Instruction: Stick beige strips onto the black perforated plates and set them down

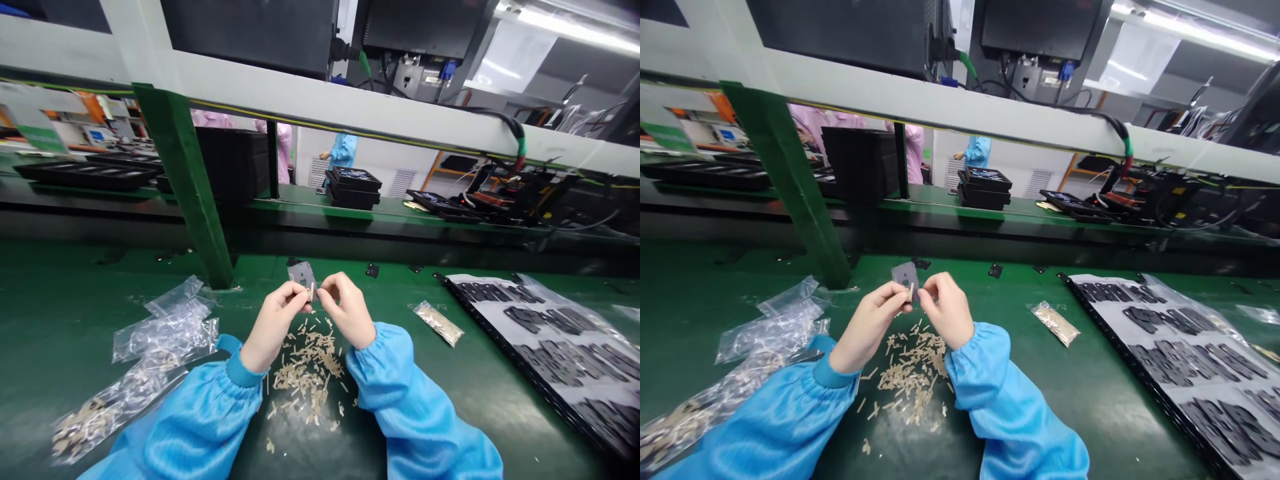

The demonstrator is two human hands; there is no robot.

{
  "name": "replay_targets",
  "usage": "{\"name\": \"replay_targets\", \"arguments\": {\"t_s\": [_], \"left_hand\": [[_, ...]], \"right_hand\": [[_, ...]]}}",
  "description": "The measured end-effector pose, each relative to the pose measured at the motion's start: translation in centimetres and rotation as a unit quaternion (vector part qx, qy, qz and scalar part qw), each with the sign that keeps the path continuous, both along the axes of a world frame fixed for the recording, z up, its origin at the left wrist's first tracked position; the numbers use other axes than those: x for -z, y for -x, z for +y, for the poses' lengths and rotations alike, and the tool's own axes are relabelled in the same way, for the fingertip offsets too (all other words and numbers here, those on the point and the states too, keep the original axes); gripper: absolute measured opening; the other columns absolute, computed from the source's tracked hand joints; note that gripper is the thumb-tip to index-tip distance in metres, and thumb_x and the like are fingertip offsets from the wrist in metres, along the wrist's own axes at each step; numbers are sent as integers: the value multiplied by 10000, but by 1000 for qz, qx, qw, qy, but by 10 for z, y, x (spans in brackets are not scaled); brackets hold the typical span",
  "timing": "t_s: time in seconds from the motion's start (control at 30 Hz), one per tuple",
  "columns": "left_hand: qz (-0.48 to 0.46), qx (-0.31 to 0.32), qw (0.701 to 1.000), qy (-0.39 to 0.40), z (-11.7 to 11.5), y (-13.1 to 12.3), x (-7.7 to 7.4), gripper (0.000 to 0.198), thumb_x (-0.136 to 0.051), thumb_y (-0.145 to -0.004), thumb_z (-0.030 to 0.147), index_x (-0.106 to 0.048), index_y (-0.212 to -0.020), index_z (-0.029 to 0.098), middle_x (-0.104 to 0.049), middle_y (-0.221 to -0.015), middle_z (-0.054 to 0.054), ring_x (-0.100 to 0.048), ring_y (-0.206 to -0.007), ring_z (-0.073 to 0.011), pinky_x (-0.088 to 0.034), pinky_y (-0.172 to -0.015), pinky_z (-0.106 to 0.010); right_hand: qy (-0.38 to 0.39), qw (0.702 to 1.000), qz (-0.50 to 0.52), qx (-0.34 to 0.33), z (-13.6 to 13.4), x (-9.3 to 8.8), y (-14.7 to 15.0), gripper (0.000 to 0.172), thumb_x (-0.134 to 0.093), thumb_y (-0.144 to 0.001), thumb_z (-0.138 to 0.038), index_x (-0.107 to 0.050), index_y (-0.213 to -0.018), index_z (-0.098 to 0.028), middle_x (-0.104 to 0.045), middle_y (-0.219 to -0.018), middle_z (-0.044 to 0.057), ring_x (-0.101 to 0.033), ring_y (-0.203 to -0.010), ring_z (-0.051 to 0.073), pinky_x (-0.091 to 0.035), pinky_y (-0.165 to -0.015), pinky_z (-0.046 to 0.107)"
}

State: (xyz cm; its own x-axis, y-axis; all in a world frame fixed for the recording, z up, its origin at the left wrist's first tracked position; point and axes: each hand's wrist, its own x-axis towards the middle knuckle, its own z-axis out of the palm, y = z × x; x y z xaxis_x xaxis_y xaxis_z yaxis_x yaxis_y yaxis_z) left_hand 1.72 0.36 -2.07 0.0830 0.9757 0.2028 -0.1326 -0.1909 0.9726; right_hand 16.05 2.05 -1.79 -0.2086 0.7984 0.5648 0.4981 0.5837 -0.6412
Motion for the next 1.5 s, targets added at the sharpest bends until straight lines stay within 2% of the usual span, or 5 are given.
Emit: {"name": "replay_targets", "arguments": {"t_s": [0.2,0.53,0.8,1.0,1.5], "left_hand": [[192,-87,970,-124,-7,3,-3,162,-506,-819,258,-581,-707,168,-504,-737,3,-511,-706,-129,-403,-633,-237],[337,-126,905,-225,-15,5,-7,136,-488,-826,150,-606,-763,170,-528,-748,-2,-526,-722,-116,-395,-650,-214],[373,-122,889,-237,-13,5,-5,133,-498,-804,142,-598,-721,171,-479,-693,10,-490,-647,-110,-378,-598,-218],[339,-116,906,-226,-10,12,-12,164,-483,-776,106,-546,-638,168,-451,-650,20,-470,-635,-109,-358,-590,-222],[333,-81,890,-300,-13,14,-16,146,-469,-774,109,-562,-676,164,-434,-678,11,-454,-632,-111,-362,-570,-228]], "right_hand": [[-217,967,-114,69,-19,1,8,99,-472,-857,-190,-550,-800,-165,-578,-786,63,-516,-747,166,-434,-659,282],[-292,926,-213,107,-19,3,10,147,-473,-846,-145,-586,-752,-158,-616,-755,56,-500,-679,156,-396,-616,281],[-260,933,-228,97,-19,5,10,155,-474,-812,-128,-569,-696,-169,-612,-732,46,-505,-668,153,-392,-601,272],[-200,967,-129,91,-21,-7,2,142,-472,-731,-76,-525,-651,-182,-571,-674,28,-515,-672,153,-407,-612,266],[-60,996,10,-71,-24,-13,4,51,-540,-788,-161,-569,-748,-174,-538,-739,22,-505,-649,119,-442,-594,246]]}}
